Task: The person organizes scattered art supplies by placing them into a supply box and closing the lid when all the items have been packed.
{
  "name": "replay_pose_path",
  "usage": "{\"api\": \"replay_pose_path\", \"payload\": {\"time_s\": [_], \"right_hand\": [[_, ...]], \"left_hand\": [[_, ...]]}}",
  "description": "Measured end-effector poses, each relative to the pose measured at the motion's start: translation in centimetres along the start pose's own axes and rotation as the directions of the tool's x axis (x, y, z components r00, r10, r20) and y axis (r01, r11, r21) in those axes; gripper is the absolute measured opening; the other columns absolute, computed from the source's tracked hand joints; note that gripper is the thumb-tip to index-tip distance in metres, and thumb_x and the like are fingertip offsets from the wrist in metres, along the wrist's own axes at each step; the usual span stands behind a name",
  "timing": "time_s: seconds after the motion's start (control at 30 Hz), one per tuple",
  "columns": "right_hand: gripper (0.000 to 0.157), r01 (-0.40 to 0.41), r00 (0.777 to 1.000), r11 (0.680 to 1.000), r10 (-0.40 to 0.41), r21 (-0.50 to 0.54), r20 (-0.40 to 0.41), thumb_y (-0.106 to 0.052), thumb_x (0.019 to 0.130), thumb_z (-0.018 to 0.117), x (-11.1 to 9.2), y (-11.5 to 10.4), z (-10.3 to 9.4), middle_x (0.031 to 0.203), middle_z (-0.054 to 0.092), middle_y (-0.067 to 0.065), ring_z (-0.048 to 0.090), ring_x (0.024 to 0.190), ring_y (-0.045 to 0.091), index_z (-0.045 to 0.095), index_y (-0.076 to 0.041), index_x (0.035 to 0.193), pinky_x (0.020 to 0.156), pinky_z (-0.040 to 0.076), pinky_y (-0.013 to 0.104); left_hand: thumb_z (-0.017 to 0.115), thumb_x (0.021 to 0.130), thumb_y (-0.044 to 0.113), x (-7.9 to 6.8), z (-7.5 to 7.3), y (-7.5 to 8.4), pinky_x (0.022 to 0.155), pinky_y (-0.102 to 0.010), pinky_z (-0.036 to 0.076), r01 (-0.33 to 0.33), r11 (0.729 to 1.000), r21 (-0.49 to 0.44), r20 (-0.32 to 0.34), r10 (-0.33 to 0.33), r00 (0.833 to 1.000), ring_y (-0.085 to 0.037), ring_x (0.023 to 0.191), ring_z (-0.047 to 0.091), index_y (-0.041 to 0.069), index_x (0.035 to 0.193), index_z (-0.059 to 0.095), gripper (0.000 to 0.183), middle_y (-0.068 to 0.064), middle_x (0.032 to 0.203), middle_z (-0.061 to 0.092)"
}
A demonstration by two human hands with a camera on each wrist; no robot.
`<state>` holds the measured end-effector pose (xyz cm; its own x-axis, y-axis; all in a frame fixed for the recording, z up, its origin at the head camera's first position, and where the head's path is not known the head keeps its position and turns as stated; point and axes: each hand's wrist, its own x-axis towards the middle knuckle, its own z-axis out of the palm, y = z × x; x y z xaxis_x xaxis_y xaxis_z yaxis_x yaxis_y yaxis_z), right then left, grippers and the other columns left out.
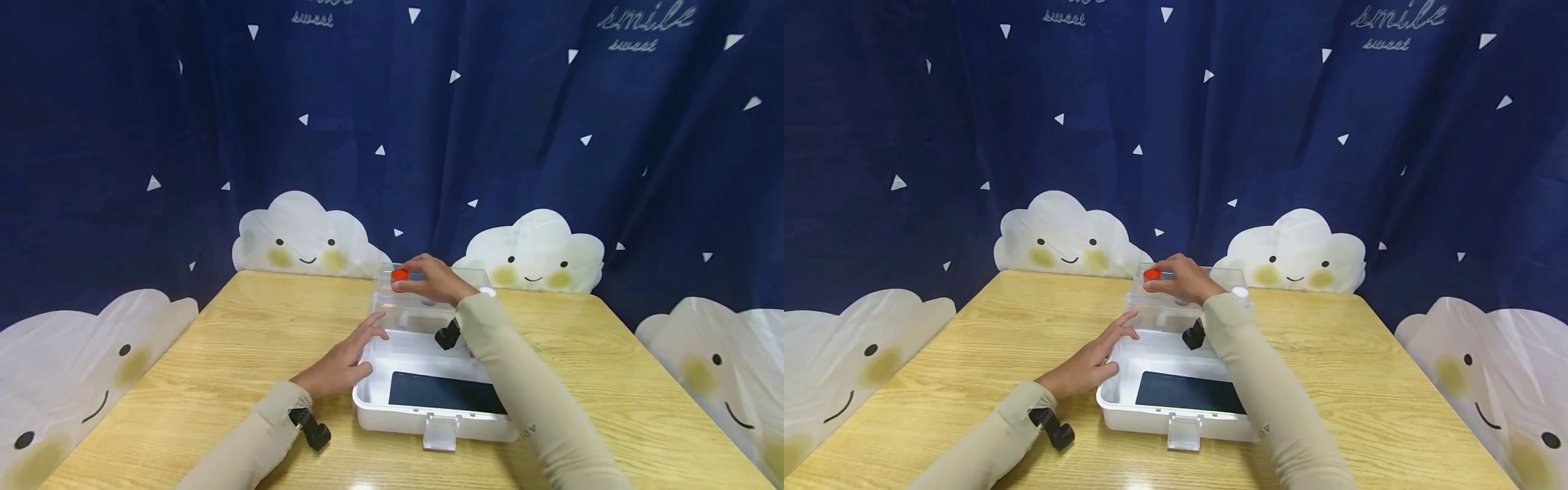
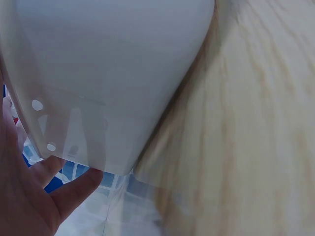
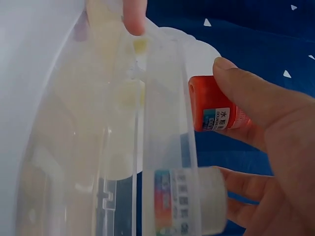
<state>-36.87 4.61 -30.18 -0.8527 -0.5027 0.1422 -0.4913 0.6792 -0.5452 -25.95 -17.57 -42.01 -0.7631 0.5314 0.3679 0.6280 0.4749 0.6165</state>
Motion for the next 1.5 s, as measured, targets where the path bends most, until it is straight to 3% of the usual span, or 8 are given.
{"api": "replay_pose_path", "payload": {"time_s": [0.13, 0.27, 0.7, 0.8, 0.93, 1.1, 1.5], "right_hand": [[0.06, -0.01, 1.0, 0.999, 0.01, -0.051, 0.01, -0.047, 0.08, 0.072, 0.2, -0.4, 0.3, 0.137, 0.048, 0.009, 0.045, 0.125, 0.032, 0.062, -0.015, 0.13, 0.099, 0.042, 0.049], [0.059, -0.003, 1.0, 0.996, 0.005, -0.091, 0.021, -0.047, 0.08, 0.072, 0.3, -0.4, 0.5, 0.136, 0.049, 0.01, 0.046, 0.123, 0.03, 0.063, -0.014, 0.128, 0.099, 0.042, 0.048], [0.057, -0.015, 0.998, 0.996, 0.02, -0.087, 0.054, -0.051, 0.078, 0.073, 0.4, -0.1, 0.8, 0.137, 0.049, 0.008, 0.043, 0.126, 0.029, 0.067, -0.015, 0.122, 0.1, 0.04, 0.05], [0.056, -0.016, 0.998, 0.995, 0.021, -0.094, 0.052, -0.05, 0.078, 0.073, 0.4, -0.2, 0.8, 0.137, 0.05, 0.008, 0.043, 0.126, 0.029, 0.068, -0.015, 0.121, 0.1, 0.04, 0.05], [0.048, -0.022, 0.998, 0.995, 0.028, -0.101, 0.053, -0.049, 0.079, 0.073, 0.4, -0.2, 0.8, 0.136, 0.05, 0.007, 0.042, 0.125, 0.028, 0.071, -0.016, 0.113, 0.1, 0.039, 0.05], [0.037, -0.024, 0.998, 0.994, 0.03, -0.107, 0.055, -0.049, 0.08, 0.072, 0.4, -0.3, 0.9, 0.136, 0.05, 0.006, 0.04, 0.125, 0.025, 0.075, -0.02, 0.102, 0.1, 0.038, 0.051], [0.047, -0.06, 0.995, 0.991, 0.068, -0.12, 0.067, -0.052, 0.078, 0.073, 0.3, -0.4, 1.2, 0.135, 0.05, 0.005, 0.042, 0.123, 0.026, 0.073, -0.019, 0.111, 0.099, 0.04, 0.051]], "left_hand": [[0.053, 0.084, 0.0, 0.1, 0.0, 0.1, 0.109, -0.053, 0.028, -0.01, 1.0, 0.003, 0.0, 0.01, 1.0, -0.023, 0.146, 0.016, 0.016, 0.131, 0.042, 0.051, 0.002, 0.162, 0.008], [0.053, 0.084, 0.0, 0.2, 0.0, 0.2, 0.109, -0.051, 0.028, -0.005, 1.0, 0.01, 0.007, 0.005, 1.0, -0.021, 0.145, 0.017, 0.015, 0.131, 0.042, 0.051, 0.005, 0.162, 0.008], [0.053, 0.084, -0.001, 0.2, -0.1, 0.5, 0.11, -0.052, 0.025, 0.011, 1.0, 0.017, 0.011, -0.012, 1.0, -0.02, 0.146, 0.014, 0.016, 0.131, 0.043, 0.052, 0.01, 0.161, 0.006], [0.053, 0.084, -0.001, 0.2, 0.0, 0.5, 0.11, -0.051, 0.026, 0.02, 1.0, 0.019, 0.009, -0.02, 1.0, -0.019, 0.146, 0.014, 0.022, 0.13, 0.043, 0.053, 0.012, 0.161, 0.006], [0.053, 0.084, 0.0, 0.2, 0.0, 0.5, 0.11, -0.051, 0.026, 0.024, 1.0, 0.017, 0.008, -0.024, 1.0, -0.018, 0.146, 0.015, 0.026, 0.129, 0.042, 0.054, 0.012, 0.161, 0.006], [0.053, 0.084, 0.0, 0.2, 0.0, 0.3, 0.109, -0.054, 0.028, 0.005, 1.0, 0.006, 0.007, -0.005, 1.0, -0.023, 0.146, 0.016, 0.018, 0.132, 0.042, 0.052, 0.009, 0.161, 0.006], [0.053, 0.084, -0.001, 0.0, 0.0, 0.2, 0.109, -0.053, 0.027, 0.019, 1.0, 0.014, 0.011, -0.02, 1.0, -0.02, 0.146, 0.015, 0.018, 0.132, 0.043, 0.052, 0.013, 0.161, 0.006]]}}
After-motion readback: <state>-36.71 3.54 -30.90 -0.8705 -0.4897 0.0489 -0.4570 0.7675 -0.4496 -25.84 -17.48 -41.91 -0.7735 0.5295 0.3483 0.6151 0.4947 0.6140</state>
